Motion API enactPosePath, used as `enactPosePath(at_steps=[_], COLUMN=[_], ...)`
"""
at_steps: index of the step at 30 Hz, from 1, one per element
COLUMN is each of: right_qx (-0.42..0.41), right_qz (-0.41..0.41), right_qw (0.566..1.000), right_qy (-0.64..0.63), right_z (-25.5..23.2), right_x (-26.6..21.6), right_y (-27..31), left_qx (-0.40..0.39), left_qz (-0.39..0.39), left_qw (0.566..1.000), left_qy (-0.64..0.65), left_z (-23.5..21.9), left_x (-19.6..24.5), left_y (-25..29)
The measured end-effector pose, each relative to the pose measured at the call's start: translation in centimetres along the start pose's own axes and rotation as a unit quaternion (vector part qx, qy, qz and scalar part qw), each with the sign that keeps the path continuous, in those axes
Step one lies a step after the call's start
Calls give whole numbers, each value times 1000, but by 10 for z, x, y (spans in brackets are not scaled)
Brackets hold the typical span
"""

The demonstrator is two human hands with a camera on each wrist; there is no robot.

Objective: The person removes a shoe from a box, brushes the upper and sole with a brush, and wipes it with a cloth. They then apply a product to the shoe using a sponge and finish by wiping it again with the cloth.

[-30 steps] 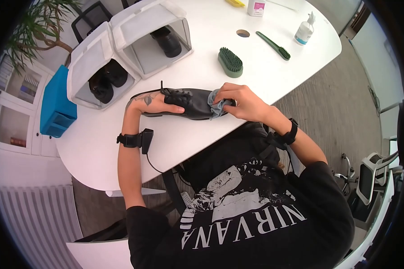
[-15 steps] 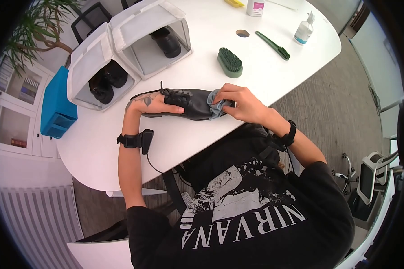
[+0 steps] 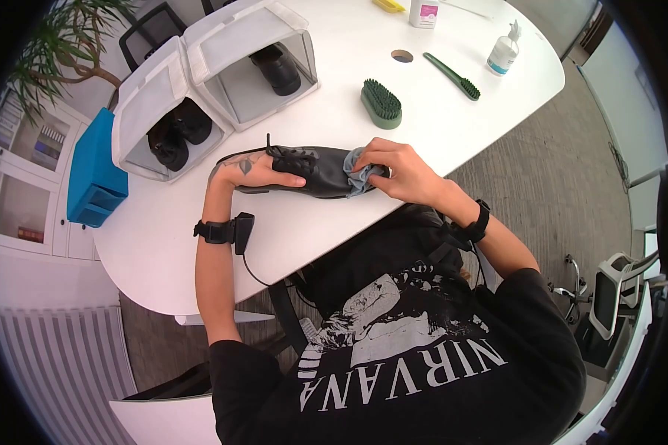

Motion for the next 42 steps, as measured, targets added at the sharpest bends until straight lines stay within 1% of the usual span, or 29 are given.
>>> enactPosePath(at_steps=[3, 4, 6, 9, 12, 13, 15, 16, 18, 19, 21, 22, 24, 25, 28, 31, 32, 33, 34, 36, 37, 38, 39, 40, 41, 42], right_qx=[15, -15, -78, -104, -72, -50, -11, 7, 9, 14, -12, -24, -54, -71, -60, -29, -25, -22, -17, -16, -11, 2, 14, 24, 58, 47], right_qz=[-106, -161, -212, -232, -214, -204, -138, -103, -108, -111, -168, -195, -226, -226, -225, -237, -199, -159, -119, -87, -71, -78, -85, -91, -140, -170], right_qw=[994, 985, 965, 945, 950, 955, 971, 977, 974, 971, 965, 961, 950, 941, 946, 946, 960, 972, 982, 988, 991, 988, 986, 983, 975, 963], right_qy=[33, 63, 137, 207, 215, 211, 196, 186, 201, 211, 201, 194, 210, 240, 227, 217, 195, 171, 146, 123, 116, 131, 144, 156, 164, 202], right_z=[15, 24, 56, 73, 53, 41, 14, 5, 1, -3, 11, 22, 45, 55, 51, 22, 13, 4, -2, -5, -8, -9, -4, 1, 6, 15], right_x=[-5, -21, -38, -38, -28, -29, -17, -11, -8, -8, -20, -28, -39, -38, -32, -31, -21, -9, -1, 2, 1, -1, -2, -5, -12, -14], right_y=[-7, -13, -25, -36, -10, 2, 23, 27, 23, 21, 5, -5, -24, -32, -21, 14, 23, 33, 35, 32, 30, 29, 28, 27, 26, 23], left_qx=[4, -2, -16, 16, 40, 33, 20, 27, 9, 17, 33, 26, 36, 32, 29, 20, 21, 17, 28, 24, 34, 45, 28, 27, 28, 27], left_qz=[12, 12, 11, 2, -36, -18, 16, 3, -54, -27, 26, 34, 0, -30, -9, 17, 25, -17, -16, -25, 9, 42, 21, 9, -4, -18], left_qw=[1000, 1000, 999, 999, 999, 999, 998, 999, 997, 998, 998, 998, 999, 999, 999, 1000, 999, 999, 999, 998, 998, 997, 999, 999, 999, 999], left_qy=[8, 17, 33, 49, -3, 16, 55, 41, 50, 55, 55, 56, 1, -10, -14, 8, 18, 34, 27, 55, 50, 45, 41, 34, 27, 20], left_z=[1, 1, 1, 0, -2, 0, -1, -1, -1, 0, 0, 0, -2, -1, 0, 1, 1, 0, 1, 2, 2, 1, 0, 0, 0, 1], left_x=[-5, -11, -22, -7, -2, -1, -1, 0, -5, -5, -4, -2, 7, 8, -5, -13, -11, -11, -17, -24, -17, -9, -5, -4, -4, -6], left_y=[-2, -5, -11, -4, -2, -1, -2, -1, -1, -1, -2, -2, 4, 4, -4, -9, -7, -5, -7, -8, -7, -4, -2, -2, -2, -3])
Point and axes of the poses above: each hand's wrist, its own y-axis away from the middle knuckle, its own z-axis out of the palm, x = y × z, the point moved 5 cm from there along -y, towards the middle knuckle, and after that the axes turned 14 degrees about -x, right-handed, at the moved point
